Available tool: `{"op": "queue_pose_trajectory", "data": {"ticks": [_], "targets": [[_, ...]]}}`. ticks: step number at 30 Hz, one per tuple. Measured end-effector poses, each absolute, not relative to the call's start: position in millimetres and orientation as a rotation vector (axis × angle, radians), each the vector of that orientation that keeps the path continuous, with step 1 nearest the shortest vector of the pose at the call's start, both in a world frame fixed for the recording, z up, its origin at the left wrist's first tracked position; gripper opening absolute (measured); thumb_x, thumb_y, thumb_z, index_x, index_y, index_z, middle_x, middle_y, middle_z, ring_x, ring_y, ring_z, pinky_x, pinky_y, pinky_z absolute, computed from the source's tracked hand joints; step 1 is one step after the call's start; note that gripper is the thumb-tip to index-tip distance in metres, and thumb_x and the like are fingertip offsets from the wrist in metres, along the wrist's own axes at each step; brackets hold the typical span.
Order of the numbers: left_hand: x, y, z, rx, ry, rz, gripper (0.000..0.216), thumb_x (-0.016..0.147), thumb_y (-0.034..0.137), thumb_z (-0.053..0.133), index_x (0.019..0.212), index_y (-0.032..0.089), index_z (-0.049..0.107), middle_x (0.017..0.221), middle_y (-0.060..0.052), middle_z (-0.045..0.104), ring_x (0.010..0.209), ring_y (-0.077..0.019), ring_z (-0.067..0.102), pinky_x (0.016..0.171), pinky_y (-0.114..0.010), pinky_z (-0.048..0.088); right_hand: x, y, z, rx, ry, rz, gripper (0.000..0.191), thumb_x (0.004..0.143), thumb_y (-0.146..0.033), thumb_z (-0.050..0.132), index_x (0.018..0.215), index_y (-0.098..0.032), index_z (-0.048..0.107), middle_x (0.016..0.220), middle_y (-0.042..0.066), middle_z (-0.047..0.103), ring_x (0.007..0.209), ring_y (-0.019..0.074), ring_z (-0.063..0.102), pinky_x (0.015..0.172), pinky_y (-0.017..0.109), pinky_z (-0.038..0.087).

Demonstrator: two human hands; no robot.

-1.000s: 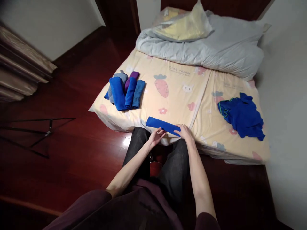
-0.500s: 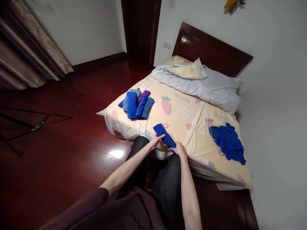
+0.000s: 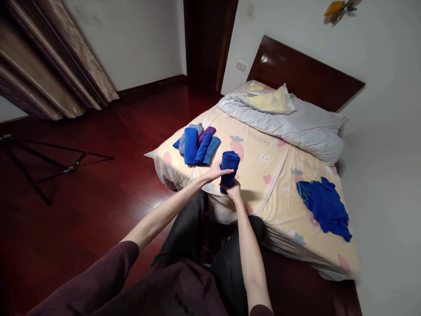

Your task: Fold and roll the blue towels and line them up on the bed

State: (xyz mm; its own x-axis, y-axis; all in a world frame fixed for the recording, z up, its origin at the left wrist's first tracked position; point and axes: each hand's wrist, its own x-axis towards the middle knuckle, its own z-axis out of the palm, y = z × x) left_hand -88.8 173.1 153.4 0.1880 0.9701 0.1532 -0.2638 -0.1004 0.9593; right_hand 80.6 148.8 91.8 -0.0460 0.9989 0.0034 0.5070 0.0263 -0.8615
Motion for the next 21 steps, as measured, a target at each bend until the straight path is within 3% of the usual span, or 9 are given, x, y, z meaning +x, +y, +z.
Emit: {"op": "queue_pose_trajectory", "data": {"ticks": [6,11,16,21], "targets": [[-125,212,182,1.404,0.934,1.227,0.055,0.064,0.043,0.098,0.104,0.012,0.076,0.103,-0.009,0.077,0.098,-0.0270,0.071,0.098,-0.042,0.058,42,205,102,-1.550,-1.616,1.015,0.045,0.056,-0.036,0.096,0.083,-0.020,0.064,0.084,0.009,0.078,0.079,0.0267,0.072,0.072,0.038,0.061],[-139,247,174,1.419,1.087,1.336,0.048,0.062,0.036,0.095,0.099,0.013,0.073,0.095,-0.006,0.075,0.093,-0.0255,0.070,0.094,-0.042,0.059,15,246,102,-1.370,-1.563,1.065,0.057,0.053,-0.043,0.100,0.093,-0.019,0.066,0.091,0.006,0.078,0.083,0.0257,0.074,0.076,0.039,0.066],[-141,267,153,1.412,1.194,1.357,0.046,0.060,0.033,0.093,0.096,0.014,0.071,0.094,-0.006,0.074,0.094,-0.0253,0.069,0.093,-0.041,0.058,-3,266,90,-1.341,-1.539,1.033,0.055,0.059,-0.035,0.100,0.101,-0.017,0.069,0.098,0.008,0.080,0.094,0.0271,0.077,0.085,0.039,0.066],[-145,271,138,1.413,1.221,1.291,0.051,0.061,0.038,0.095,0.098,0.013,0.071,0.098,-0.007,0.075,0.098,-0.0277,0.070,0.094,-0.043,0.060,-13,269,70,-1.483,-1.515,1.121,0.056,0.068,-0.026,0.100,0.112,-0.010,0.069,0.099,0.004,0.079,0.089,0.0174,0.071,0.082,0.029,0.060]]}}
